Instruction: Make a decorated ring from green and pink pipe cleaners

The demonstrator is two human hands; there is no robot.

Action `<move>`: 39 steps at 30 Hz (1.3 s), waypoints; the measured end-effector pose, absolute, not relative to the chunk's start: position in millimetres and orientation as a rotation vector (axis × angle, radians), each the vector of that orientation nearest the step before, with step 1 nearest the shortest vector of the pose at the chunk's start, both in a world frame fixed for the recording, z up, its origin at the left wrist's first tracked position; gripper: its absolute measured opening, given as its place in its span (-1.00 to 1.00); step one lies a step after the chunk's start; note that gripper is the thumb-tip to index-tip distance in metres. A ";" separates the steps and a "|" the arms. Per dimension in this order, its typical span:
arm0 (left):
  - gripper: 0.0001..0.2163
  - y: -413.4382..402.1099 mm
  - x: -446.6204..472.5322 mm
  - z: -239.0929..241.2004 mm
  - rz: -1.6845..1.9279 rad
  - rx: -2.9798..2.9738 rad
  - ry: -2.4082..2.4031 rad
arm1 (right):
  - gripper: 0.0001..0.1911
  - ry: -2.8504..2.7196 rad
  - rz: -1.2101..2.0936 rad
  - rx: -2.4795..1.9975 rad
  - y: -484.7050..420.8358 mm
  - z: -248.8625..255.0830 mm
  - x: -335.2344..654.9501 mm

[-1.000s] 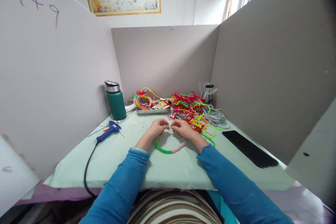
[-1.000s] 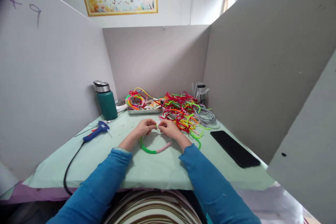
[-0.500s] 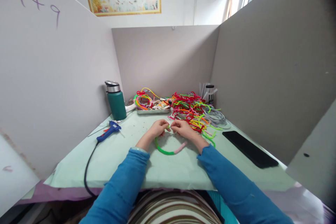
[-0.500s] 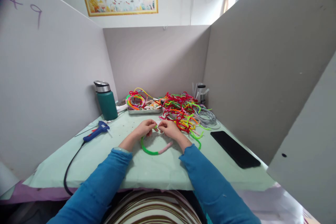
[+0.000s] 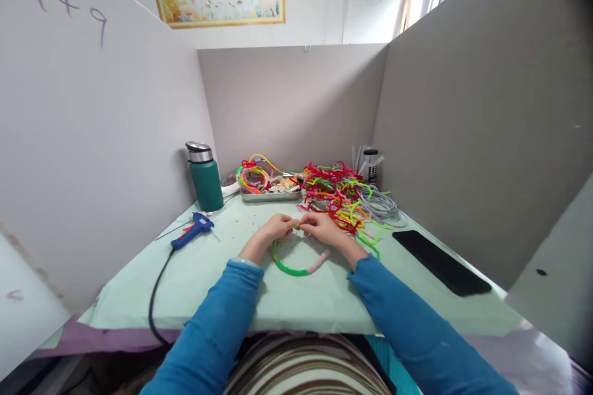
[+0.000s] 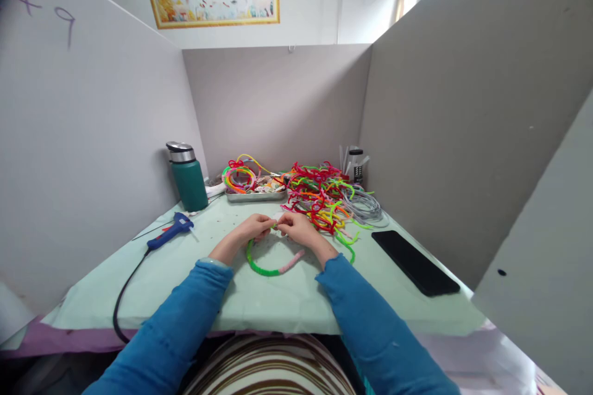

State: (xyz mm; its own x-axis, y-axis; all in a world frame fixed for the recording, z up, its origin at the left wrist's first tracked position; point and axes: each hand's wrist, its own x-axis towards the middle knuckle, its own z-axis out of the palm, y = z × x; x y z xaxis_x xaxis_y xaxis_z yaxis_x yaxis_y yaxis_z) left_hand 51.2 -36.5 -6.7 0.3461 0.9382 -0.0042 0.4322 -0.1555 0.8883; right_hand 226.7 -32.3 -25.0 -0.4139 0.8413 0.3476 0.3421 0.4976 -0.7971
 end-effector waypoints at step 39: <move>-0.82 -31.6 51.9 -10.1 0.845 1.889 1.153 | -0.81 -1.851 0.976 -1.084 -32.6 -21.8 228.1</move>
